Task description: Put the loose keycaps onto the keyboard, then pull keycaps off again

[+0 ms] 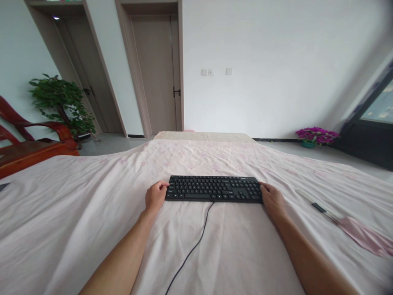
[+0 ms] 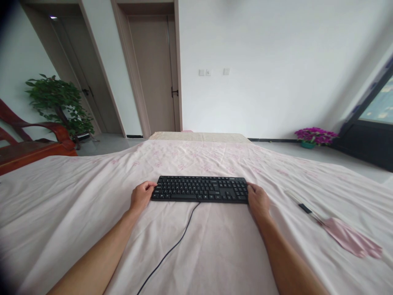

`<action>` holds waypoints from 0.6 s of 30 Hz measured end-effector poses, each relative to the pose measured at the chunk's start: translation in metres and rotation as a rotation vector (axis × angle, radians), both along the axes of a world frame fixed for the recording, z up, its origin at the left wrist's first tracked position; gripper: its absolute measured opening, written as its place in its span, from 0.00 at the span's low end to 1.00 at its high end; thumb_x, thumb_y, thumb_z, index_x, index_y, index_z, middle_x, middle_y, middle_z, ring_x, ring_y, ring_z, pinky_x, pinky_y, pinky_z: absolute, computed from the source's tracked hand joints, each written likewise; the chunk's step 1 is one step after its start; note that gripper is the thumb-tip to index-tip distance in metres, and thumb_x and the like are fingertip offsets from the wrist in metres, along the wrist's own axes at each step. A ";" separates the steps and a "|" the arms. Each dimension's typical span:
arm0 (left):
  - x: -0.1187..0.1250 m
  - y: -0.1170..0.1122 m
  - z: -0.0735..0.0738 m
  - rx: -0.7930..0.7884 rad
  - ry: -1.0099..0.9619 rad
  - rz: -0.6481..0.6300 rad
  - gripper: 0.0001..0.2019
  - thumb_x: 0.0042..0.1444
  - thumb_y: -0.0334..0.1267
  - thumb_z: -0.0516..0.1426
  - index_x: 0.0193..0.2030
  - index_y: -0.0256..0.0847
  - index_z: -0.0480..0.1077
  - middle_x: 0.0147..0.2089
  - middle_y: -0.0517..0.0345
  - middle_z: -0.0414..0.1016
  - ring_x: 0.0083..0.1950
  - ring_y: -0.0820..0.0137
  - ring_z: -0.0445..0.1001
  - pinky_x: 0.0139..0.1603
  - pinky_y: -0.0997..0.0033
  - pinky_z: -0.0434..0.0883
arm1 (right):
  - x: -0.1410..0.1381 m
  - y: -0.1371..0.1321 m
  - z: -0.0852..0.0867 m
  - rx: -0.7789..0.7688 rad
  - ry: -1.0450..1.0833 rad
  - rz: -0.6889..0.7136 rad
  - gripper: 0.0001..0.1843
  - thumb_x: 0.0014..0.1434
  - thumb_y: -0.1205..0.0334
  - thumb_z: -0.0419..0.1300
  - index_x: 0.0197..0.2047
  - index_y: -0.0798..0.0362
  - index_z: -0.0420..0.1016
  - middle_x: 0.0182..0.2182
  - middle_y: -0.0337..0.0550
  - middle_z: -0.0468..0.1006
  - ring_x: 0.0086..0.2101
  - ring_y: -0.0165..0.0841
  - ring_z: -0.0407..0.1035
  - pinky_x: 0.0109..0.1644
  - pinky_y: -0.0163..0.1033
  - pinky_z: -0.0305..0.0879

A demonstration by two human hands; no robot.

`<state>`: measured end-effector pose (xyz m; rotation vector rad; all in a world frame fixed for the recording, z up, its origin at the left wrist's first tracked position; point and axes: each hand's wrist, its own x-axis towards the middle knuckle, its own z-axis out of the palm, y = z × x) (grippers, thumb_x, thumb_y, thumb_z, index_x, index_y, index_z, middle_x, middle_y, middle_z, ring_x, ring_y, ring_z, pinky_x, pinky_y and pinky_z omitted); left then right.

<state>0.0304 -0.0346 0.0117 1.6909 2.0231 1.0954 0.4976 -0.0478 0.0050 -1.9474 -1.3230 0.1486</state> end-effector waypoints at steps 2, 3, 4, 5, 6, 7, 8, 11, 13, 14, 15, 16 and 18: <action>0.000 0.000 0.001 -0.005 -0.003 -0.004 0.11 0.54 0.38 0.53 0.38 0.49 0.76 0.39 0.63 0.80 0.38 0.68 0.75 0.38 0.73 0.66 | 0.000 0.000 0.000 0.004 -0.001 -0.001 0.26 0.58 0.53 0.47 0.51 0.56 0.77 0.42 0.50 0.80 0.44 0.44 0.72 0.45 0.41 0.63; 0.000 0.000 0.001 -0.010 -0.004 -0.004 0.11 0.54 0.38 0.53 0.38 0.49 0.76 0.39 0.63 0.80 0.38 0.68 0.75 0.38 0.73 0.66 | 0.000 0.000 0.000 0.004 0.000 -0.003 0.26 0.58 0.53 0.48 0.51 0.56 0.77 0.42 0.50 0.80 0.44 0.44 0.72 0.45 0.41 0.63; 0.000 0.000 0.001 -0.014 -0.005 -0.002 0.11 0.54 0.38 0.53 0.38 0.49 0.76 0.39 0.63 0.80 0.38 0.68 0.75 0.38 0.73 0.66 | 0.000 0.000 0.000 0.002 0.001 -0.006 0.26 0.58 0.53 0.48 0.51 0.56 0.77 0.42 0.50 0.80 0.43 0.44 0.72 0.45 0.41 0.63; 0.000 0.000 0.001 -0.016 -0.004 0.000 0.11 0.54 0.38 0.53 0.38 0.49 0.76 0.39 0.63 0.80 0.38 0.68 0.75 0.38 0.73 0.66 | 0.000 0.000 0.000 0.001 0.002 -0.010 0.26 0.58 0.53 0.48 0.52 0.56 0.77 0.42 0.50 0.80 0.43 0.43 0.72 0.45 0.41 0.63; 0.000 0.000 0.001 -0.017 -0.003 0.002 0.11 0.54 0.38 0.53 0.38 0.50 0.76 0.39 0.63 0.80 0.38 0.68 0.75 0.38 0.73 0.66 | 0.000 0.000 0.000 0.002 0.003 -0.013 0.26 0.58 0.53 0.48 0.52 0.56 0.77 0.42 0.50 0.80 0.43 0.43 0.72 0.45 0.41 0.63; -0.001 0.000 0.001 -0.016 -0.002 0.003 0.11 0.54 0.38 0.53 0.38 0.50 0.76 0.39 0.63 0.80 0.38 0.68 0.75 0.38 0.73 0.66 | 0.000 0.000 0.000 0.002 0.003 -0.014 0.26 0.58 0.53 0.48 0.52 0.56 0.77 0.42 0.50 0.80 0.43 0.43 0.72 0.46 0.41 0.63; -0.001 0.000 0.000 -0.016 0.001 0.004 0.11 0.54 0.39 0.53 0.38 0.50 0.76 0.39 0.63 0.80 0.38 0.68 0.75 0.39 0.73 0.66 | -0.001 0.000 0.000 0.002 0.002 -0.012 0.26 0.58 0.53 0.48 0.52 0.55 0.77 0.42 0.50 0.80 0.43 0.43 0.72 0.46 0.41 0.63; -0.001 0.001 0.000 -0.019 0.004 0.004 0.11 0.54 0.39 0.52 0.38 0.50 0.76 0.39 0.63 0.80 0.38 0.68 0.74 0.39 0.73 0.66 | -0.001 -0.001 0.000 -0.001 0.000 -0.011 0.25 0.58 0.54 0.48 0.52 0.54 0.77 0.42 0.50 0.80 0.43 0.42 0.72 0.46 0.41 0.63; -0.001 0.001 0.000 -0.020 0.003 0.002 0.11 0.54 0.40 0.52 0.38 0.50 0.76 0.39 0.64 0.80 0.39 0.68 0.74 0.39 0.72 0.66 | -0.001 0.000 0.000 -0.002 0.004 -0.013 0.25 0.58 0.54 0.48 0.52 0.55 0.77 0.42 0.50 0.80 0.43 0.42 0.72 0.46 0.41 0.63; 0.000 0.001 0.000 -0.020 0.003 0.004 0.11 0.54 0.40 0.52 0.38 0.51 0.76 0.39 0.64 0.80 0.39 0.68 0.74 0.39 0.72 0.65 | -0.001 0.000 -0.001 -0.001 0.005 -0.014 0.25 0.58 0.54 0.48 0.51 0.55 0.77 0.42 0.51 0.80 0.43 0.43 0.72 0.46 0.41 0.63; 0.000 0.000 0.001 -0.021 0.003 0.005 0.11 0.54 0.40 0.52 0.38 0.51 0.76 0.39 0.64 0.80 0.39 0.68 0.75 0.39 0.72 0.65 | 0.000 0.000 -0.002 0.001 0.005 -0.013 0.25 0.58 0.54 0.48 0.51 0.55 0.77 0.42 0.51 0.80 0.43 0.43 0.72 0.46 0.41 0.63; 0.000 0.000 0.001 -0.023 0.005 0.008 0.11 0.54 0.40 0.52 0.38 0.51 0.76 0.39 0.65 0.80 0.39 0.68 0.75 0.39 0.72 0.65 | 0.000 0.001 -0.002 0.004 0.004 -0.012 0.25 0.58 0.54 0.48 0.51 0.55 0.77 0.43 0.50 0.80 0.43 0.43 0.72 0.47 0.42 0.63; 0.000 0.000 0.002 -0.025 0.008 0.011 0.11 0.54 0.39 0.52 0.38 0.52 0.76 0.39 0.65 0.80 0.39 0.68 0.75 0.39 0.72 0.65 | 0.002 0.002 -0.004 0.013 0.003 -0.011 0.25 0.59 0.53 0.48 0.51 0.54 0.77 0.43 0.50 0.80 0.43 0.43 0.72 0.47 0.41 0.63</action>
